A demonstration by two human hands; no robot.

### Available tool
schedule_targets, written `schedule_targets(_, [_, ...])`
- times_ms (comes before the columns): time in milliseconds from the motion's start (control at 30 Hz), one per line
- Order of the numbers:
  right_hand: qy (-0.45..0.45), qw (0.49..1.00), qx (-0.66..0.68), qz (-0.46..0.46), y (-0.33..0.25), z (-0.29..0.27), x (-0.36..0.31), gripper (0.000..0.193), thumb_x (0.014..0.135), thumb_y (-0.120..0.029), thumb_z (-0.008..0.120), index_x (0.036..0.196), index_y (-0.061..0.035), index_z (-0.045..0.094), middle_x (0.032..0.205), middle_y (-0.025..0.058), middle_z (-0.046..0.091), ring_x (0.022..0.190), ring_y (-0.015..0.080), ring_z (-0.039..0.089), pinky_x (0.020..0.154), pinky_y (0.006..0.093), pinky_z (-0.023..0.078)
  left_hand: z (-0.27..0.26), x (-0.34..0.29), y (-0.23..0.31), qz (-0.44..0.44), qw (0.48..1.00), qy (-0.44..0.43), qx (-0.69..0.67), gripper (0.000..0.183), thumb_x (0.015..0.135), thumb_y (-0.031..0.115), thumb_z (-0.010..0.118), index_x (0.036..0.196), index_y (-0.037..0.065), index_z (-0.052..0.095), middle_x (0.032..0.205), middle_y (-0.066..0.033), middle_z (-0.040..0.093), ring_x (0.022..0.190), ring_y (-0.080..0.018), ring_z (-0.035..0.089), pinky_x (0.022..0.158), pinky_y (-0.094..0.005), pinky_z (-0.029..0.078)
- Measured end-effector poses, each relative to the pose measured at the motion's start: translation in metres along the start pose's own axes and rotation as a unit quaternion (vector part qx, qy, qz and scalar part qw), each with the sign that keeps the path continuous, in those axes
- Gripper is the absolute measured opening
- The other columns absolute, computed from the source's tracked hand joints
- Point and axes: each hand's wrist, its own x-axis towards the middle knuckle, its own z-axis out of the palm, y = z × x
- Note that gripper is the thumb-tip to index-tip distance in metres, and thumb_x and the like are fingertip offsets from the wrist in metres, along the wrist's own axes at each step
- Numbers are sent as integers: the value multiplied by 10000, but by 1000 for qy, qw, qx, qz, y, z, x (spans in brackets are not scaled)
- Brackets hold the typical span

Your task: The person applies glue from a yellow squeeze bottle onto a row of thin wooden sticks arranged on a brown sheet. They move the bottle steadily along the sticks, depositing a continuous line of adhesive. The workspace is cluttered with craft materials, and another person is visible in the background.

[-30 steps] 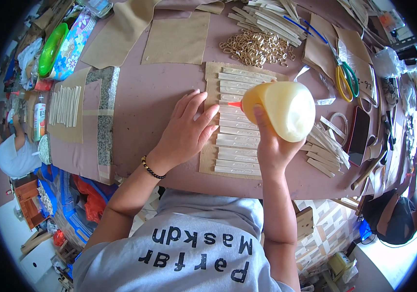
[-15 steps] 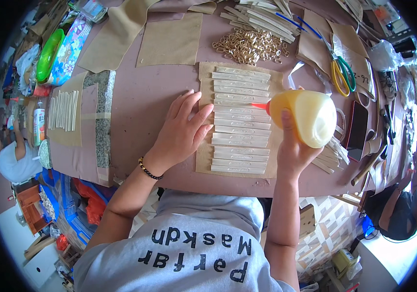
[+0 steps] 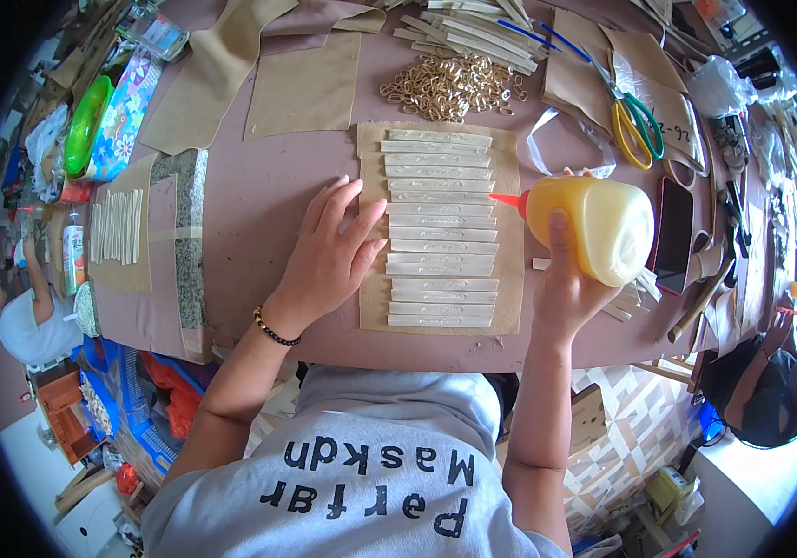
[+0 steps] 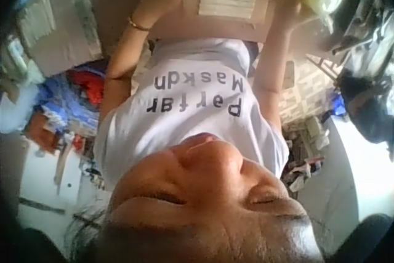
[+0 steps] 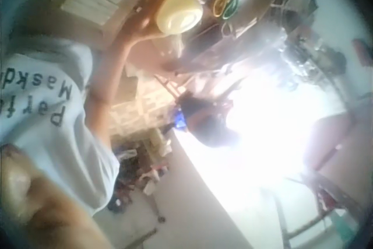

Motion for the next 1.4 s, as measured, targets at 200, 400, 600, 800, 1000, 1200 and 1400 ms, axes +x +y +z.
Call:
schedule_targets(200, [-18, 999, -40, -2, -1, 0, -3, 474, 825, -48, 743, 1240, 32, 529, 1204, 150, 625, 1102, 230, 613, 991, 373, 481, -1, 0, 0, 5, 1000, -3, 17, 396, 903, 205, 608, 1275, 89, 533, 1331, -202, 406, 1288, -395, 377, 1074, -491, 342])
schedule_targets(400, [16, 997, -29, -74, -3, -7, 5, 485, 841, -26, 704, 1268, 54, 487, 1243, 180, 589, 1129, 289, 599, 987, 410, 490, -2, 1, 2, -4, 1000, -3, 8, 399, 889, 200, 634, 1263, 86, 551, 1327, -196, 416, 1277, -385, 395, 1070, -483, 351])
schedule_targets(600, [25, 990, 23, -136, -28, -10, 7, 531, 880, -120, 657, 1306, 85, 416, 1322, 232, 506, 1186, 420, 546, 980, 486, 495, 0, -2, -1, 4, 1000, 16, -17, 427, 859, 180, 677, 1261, 81, 570, 1358, -184, 409, 1288, -383, 398, 1082, -481, 359])
schedule_targets(800, [-60, 991, 86, -78, -18, 6, -13, 520, 904, -96, 616, 1344, 61, 389, 1311, 241, 510, 1210, 458, 516, 1002, 525, 472, -1, -7, -2, 5, 999, 4, -35, 439, 871, 185, 663, 1283, 86, 550, 1383, -183, 383, 1300, -397, 385, 1092, -493, 351])
schedule_targets(1000, [-108, 989, 98, 33, 2, 33, -34, 520, 893, -58, 633, 1351, 19, 400, 1320, 211, 511, 1213, 412, 531, 1015, 485, 467, -4, -6, -1, 6, 999, -8, -33, 380, 908, 196, 606, 1262, 79, 534, 1384, -211, 361, 1295, -409, 384, 1094, -520, 331])
schedule_targets(1200, [-126, 985, 100, 56, 7, 49, -40, 558, 849, -33, 701, 1324, 31, 415, 1287, 193, 546, 1175, 346, 575, 1005, 462, 467, -3, -7, -3, 10, 1000, -7, -19, 336, 920, 213, 585, 1222, 70, 544, 1368, -222, 370, 1285, -411, 389, 1087, -522, 334])
schedule_targets(1400, [-119, 991, 55, 31, 9, 39, -33, 522, 849, -53, 708, 1292, 43, 450, 1271, 184, 560, 1154, 321, 590, 996, 448, 474, -2, -6, -2, 6, 1000, 2, -30, 322, 922, 217, 580, 1203, 63, 550, 1354, -227, 384, 1287, -411, 382, 1086, -521, 333])
